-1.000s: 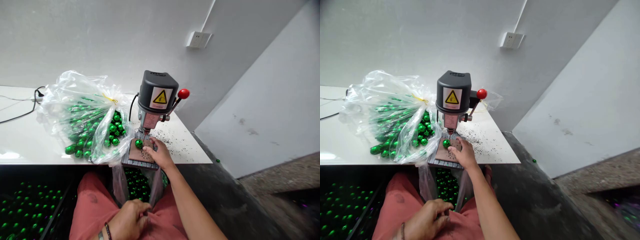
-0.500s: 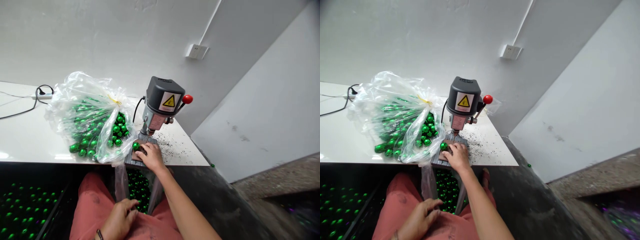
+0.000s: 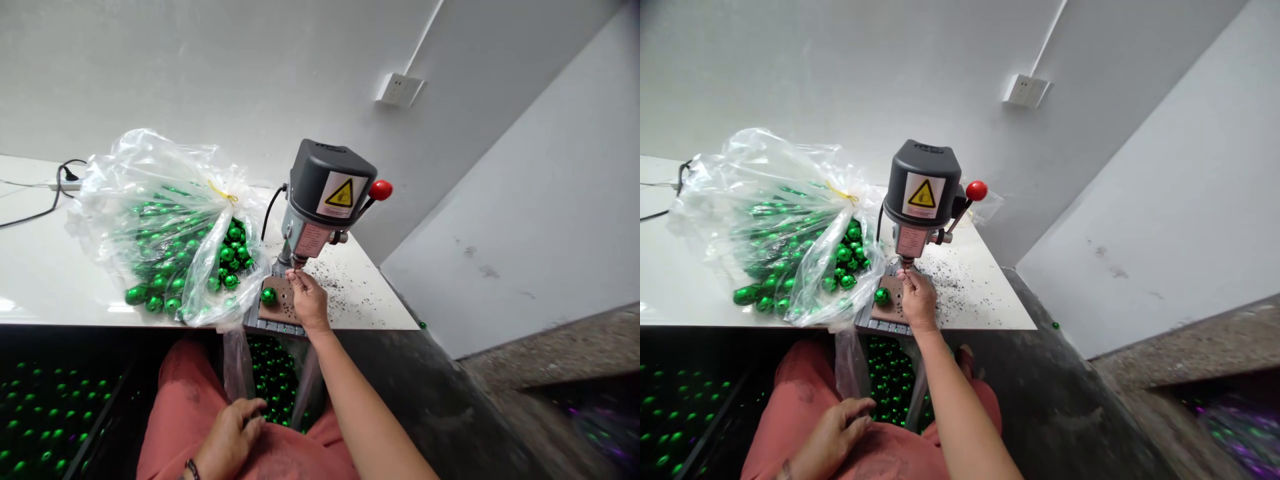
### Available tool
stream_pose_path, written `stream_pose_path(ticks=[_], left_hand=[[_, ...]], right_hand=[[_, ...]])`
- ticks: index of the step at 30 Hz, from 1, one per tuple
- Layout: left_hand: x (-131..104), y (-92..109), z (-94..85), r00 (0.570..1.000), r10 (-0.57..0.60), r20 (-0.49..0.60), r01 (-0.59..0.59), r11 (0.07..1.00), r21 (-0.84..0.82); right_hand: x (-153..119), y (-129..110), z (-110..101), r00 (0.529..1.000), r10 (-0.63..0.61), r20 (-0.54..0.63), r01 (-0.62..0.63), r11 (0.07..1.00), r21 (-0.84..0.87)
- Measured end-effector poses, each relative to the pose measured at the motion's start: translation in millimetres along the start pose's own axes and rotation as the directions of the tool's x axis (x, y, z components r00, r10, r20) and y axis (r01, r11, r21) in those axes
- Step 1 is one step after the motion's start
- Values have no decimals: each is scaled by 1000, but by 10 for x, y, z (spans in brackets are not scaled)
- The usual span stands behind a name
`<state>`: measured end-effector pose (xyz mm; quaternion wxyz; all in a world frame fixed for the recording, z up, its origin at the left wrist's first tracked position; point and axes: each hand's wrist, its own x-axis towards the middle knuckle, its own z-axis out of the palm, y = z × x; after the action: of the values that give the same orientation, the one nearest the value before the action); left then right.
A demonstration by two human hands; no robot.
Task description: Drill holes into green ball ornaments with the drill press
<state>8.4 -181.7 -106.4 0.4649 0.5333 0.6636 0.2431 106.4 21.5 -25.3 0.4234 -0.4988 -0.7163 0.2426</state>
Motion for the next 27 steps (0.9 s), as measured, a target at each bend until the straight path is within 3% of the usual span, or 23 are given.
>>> stream_pose_path(ticks=[10,15,19,21,24,26,27], left_hand=[[182,-380,143,998,-63,-26,60,991,-122],[152,-349,108,998,-38,-49,35,997,-66],[142,-73,-103,975,143,-167,-139,990,34],[210,156,-289,914,289,-286,-265,957,120],[427,561,-588,768,475,-430,-373,877,303],[618,818,-735,724,518,-456,-348,845,407],[717,926,-782,725,524,-447,-328,834,444]], right_hand=[[-69,206,17,989,-12,147,33,990,-137],[-50,120,-45,999,34,-20,-36,993,-108],[47,-16,-88,1000,-2,-19,2,1000,12],[72,-36,-87,1000,-9,15,8,997,75],[76,4,-67,1000,17,14,-19,993,116],[72,48,-47,1000,28,1,-28,994,110],[70,66,-35,1000,27,-5,-26,995,99]])
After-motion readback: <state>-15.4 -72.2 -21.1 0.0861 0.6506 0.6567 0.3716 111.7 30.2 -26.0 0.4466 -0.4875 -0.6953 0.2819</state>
